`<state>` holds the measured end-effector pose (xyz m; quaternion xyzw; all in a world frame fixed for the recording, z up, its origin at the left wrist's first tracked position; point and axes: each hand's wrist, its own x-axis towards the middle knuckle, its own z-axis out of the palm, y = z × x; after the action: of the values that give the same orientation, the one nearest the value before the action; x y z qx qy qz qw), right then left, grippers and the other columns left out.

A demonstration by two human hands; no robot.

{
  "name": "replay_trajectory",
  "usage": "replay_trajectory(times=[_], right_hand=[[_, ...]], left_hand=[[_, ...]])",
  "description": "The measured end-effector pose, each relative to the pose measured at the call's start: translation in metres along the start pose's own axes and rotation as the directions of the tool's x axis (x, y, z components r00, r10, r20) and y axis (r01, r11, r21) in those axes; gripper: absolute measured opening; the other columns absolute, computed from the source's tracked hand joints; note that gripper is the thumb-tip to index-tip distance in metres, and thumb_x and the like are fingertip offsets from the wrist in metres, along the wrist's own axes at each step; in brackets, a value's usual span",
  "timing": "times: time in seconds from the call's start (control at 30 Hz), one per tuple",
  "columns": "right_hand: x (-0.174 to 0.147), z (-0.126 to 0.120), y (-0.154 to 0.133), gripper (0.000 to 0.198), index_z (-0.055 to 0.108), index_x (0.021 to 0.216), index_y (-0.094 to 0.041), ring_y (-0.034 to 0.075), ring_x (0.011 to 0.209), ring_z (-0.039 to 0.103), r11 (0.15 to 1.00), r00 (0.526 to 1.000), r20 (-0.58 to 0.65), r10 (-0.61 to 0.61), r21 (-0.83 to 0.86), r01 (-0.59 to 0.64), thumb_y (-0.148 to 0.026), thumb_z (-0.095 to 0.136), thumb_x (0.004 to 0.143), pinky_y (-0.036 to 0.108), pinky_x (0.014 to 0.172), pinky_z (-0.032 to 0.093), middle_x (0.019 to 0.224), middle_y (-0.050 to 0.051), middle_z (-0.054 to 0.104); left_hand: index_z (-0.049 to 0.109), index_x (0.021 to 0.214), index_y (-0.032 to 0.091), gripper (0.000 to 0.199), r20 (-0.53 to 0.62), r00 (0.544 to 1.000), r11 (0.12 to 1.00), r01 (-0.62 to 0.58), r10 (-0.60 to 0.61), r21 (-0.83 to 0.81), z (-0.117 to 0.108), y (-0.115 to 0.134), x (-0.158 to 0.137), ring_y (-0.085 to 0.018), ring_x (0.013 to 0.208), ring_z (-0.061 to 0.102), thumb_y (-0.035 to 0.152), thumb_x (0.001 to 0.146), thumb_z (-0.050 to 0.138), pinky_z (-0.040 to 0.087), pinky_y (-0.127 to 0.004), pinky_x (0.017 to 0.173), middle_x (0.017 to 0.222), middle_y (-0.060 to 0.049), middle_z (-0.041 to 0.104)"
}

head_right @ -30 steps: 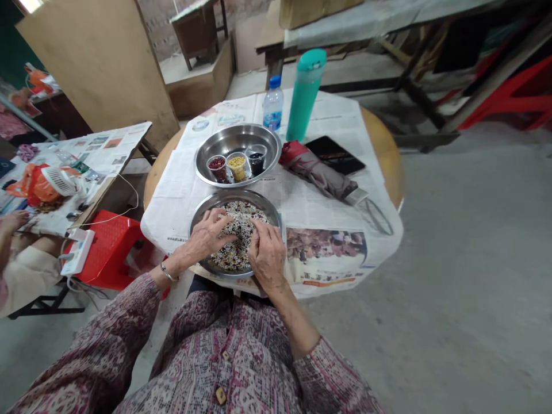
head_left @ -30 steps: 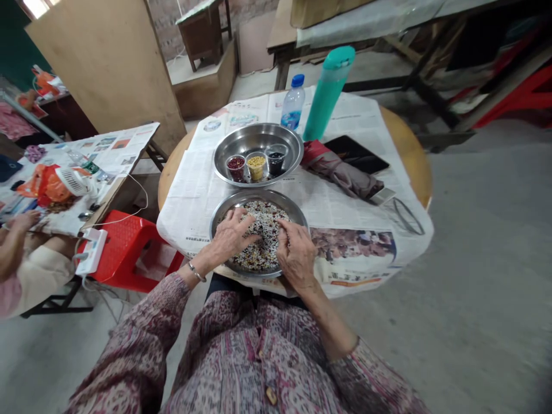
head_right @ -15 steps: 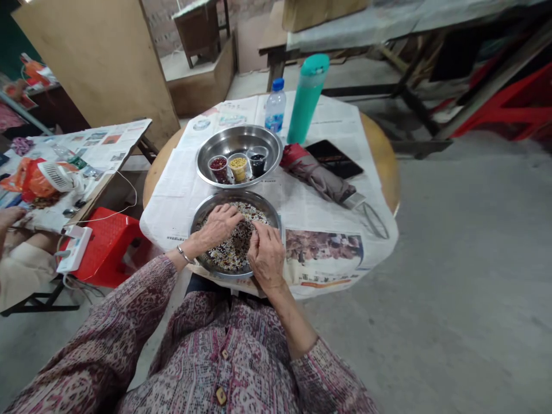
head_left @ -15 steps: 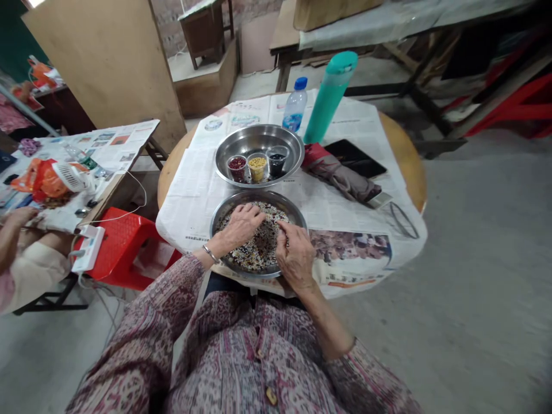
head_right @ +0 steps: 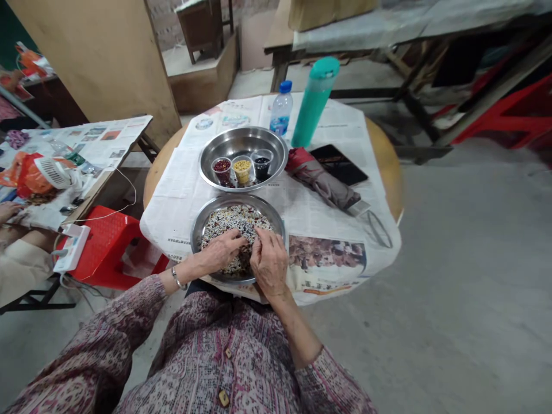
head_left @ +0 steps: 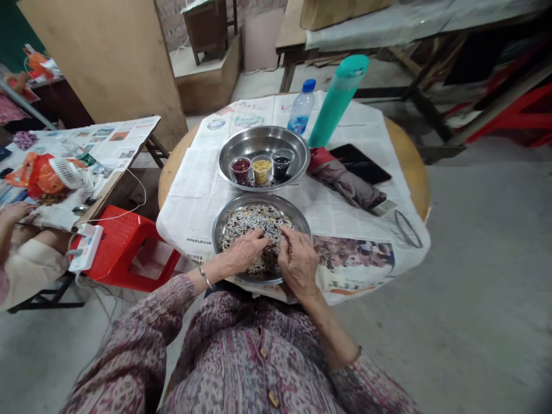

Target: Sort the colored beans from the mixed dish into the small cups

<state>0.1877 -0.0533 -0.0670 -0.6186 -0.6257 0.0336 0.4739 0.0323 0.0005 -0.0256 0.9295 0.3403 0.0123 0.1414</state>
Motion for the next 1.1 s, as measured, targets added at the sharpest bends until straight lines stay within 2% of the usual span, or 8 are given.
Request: replay_trajectory(times=[0.13, 0.23, 0.37, 0.43, 0.53, 0.73, 0.97, 1.1], right_hand=[[0.000, -0.001, 0.000, 0.032, 0.065, 0.119, -0.019, 0.024, 0.104, 0.064, 1.000, 1.000, -0.017, 0.010, 0.023, -0.010, -0.023, 0.040, 0.098, 0.045, 0.094, 0.051, 0.110, 0.012, 0.071], [0.000, -0.001, -0.001, 0.033, 0.064, 0.120, -0.020, 0.023, 0.108, 0.063, 0.999, 0.997, -0.070, 0.019, 0.045, -0.015, -0.022, 0.039, 0.099, 0.044, 0.097, 0.050, 0.113, 0.011, 0.070], [0.000, -0.002, -0.001, 0.033, 0.064, 0.121, -0.021, 0.023, 0.111, 0.062, 0.998, 0.994, -0.102, 0.033, 0.051, -0.028, -0.021, 0.038, 0.099, 0.044, 0.098, 0.050, 0.115, 0.011, 0.070], [-0.001, -0.002, -0.001, 0.033, 0.063, 0.121, -0.021, 0.023, 0.111, 0.062, 0.998, 0.994, -0.108, 0.037, 0.051, -0.032, -0.022, 0.038, 0.100, 0.044, 0.098, 0.050, 0.116, 0.012, 0.069], [-0.001, -0.002, -0.001, 0.034, 0.063, 0.122, -0.021, 0.024, 0.113, 0.061, 0.998, 0.992, -0.111, 0.056, 0.048, -0.051, -0.023, 0.038, 0.100, 0.046, 0.099, 0.049, 0.118, 0.012, 0.068], [-0.002, -0.004, -0.001, 0.033, 0.064, 0.122, -0.021, 0.024, 0.112, 0.061, 0.998, 0.994, -0.100, 0.045, 0.052, -0.040, -0.023, 0.040, 0.099, 0.046, 0.098, 0.049, 0.116, 0.013, 0.068], [-0.001, -0.004, -0.001, 0.031, 0.064, 0.120, -0.022, 0.023, 0.106, 0.063, 0.999, 0.999, -0.049, 0.018, 0.036, -0.017, -0.022, 0.043, 0.097, 0.044, 0.095, 0.050, 0.111, 0.011, 0.070], [0.002, -0.009, -0.003, 0.026, 0.065, 0.115, -0.020, 0.025, 0.106, 0.061, 0.996, 0.990, 0.128, -0.057, -0.066, 0.065, -0.024, 0.047, 0.097, 0.044, 0.095, 0.050, 0.109, 0.011, 0.069]], left_hand=[[0.062, 0.109, 0.018, 0.026, -0.096, 0.995, 0.999, 0.027, -0.030, -0.033, -0.004, -0.006, 0.022, -0.018, 0.096, 0.058, 0.008, 0.097, 0.041, 0.051, -0.030, 0.088, 0.099, -0.005, 0.062], [0.059, 0.124, 0.021, 0.029, -0.182, 0.982, 0.998, 0.059, -0.051, 0.037, -0.015, -0.015, 0.028, -0.025, 0.116, 0.053, 0.029, 0.096, 0.057, 0.047, -0.040, 0.101, 0.122, -0.008, 0.061], [0.045, 0.142, 0.022, 0.090, -0.105, 0.993, 0.991, -0.036, 0.050, 0.131, -0.016, -0.021, 0.030, -0.040, 0.139, 0.034, 0.058, 0.069, 0.082, 0.032, -0.057, 0.113, 0.153, -0.016, 0.037], [0.042, 0.145, 0.020, 0.098, -0.042, 0.990, 0.981, -0.125, 0.133, 0.151, -0.010, -0.020, 0.035, -0.043, 0.143, 0.027, 0.060, 0.065, 0.083, 0.024, -0.064, 0.115, 0.156, -0.019, 0.032], [0.048, 0.141, 0.020, 0.080, -0.013, 0.969, 0.963, -0.242, 0.245, 0.121, 0.002, -0.015, 0.048, -0.039, 0.141, 0.032, 0.054, 0.076, 0.076, 0.025, -0.063, 0.114, 0.152, -0.018, 0.037], [0.065, 0.114, 0.015, 0.026, 0.052, 0.949, 0.948, -0.315, 0.312, 0.049, 0.004, -0.013, 0.059, -0.025, 0.114, 0.057, 0.023, 0.089, 0.062, 0.047, -0.037, 0.099, 0.119, -0.012, 0.061], [0.065, 0.103, 0.020, 0.017, -0.033, 0.999, 0.997, -0.019, 0.021, 0.076, -0.025, -0.024, 0.004, -0.020, 0.101, 0.058, 0.015, 0.094, 0.052, 0.051, -0.033, 0.090, 0.104, -0.005, 0.062], [0.064, 0.098, 0.020, 0.009, -0.141, 0.985, 0.994, 0.109, -0.103, 0.030, -0.022, -0.024, -0.026, -0.019, 0.104, 0.056, 0.021, 0.096, 0.056, 0.052, -0.032, 0.089, 0.106, -0.004, 0.060]])
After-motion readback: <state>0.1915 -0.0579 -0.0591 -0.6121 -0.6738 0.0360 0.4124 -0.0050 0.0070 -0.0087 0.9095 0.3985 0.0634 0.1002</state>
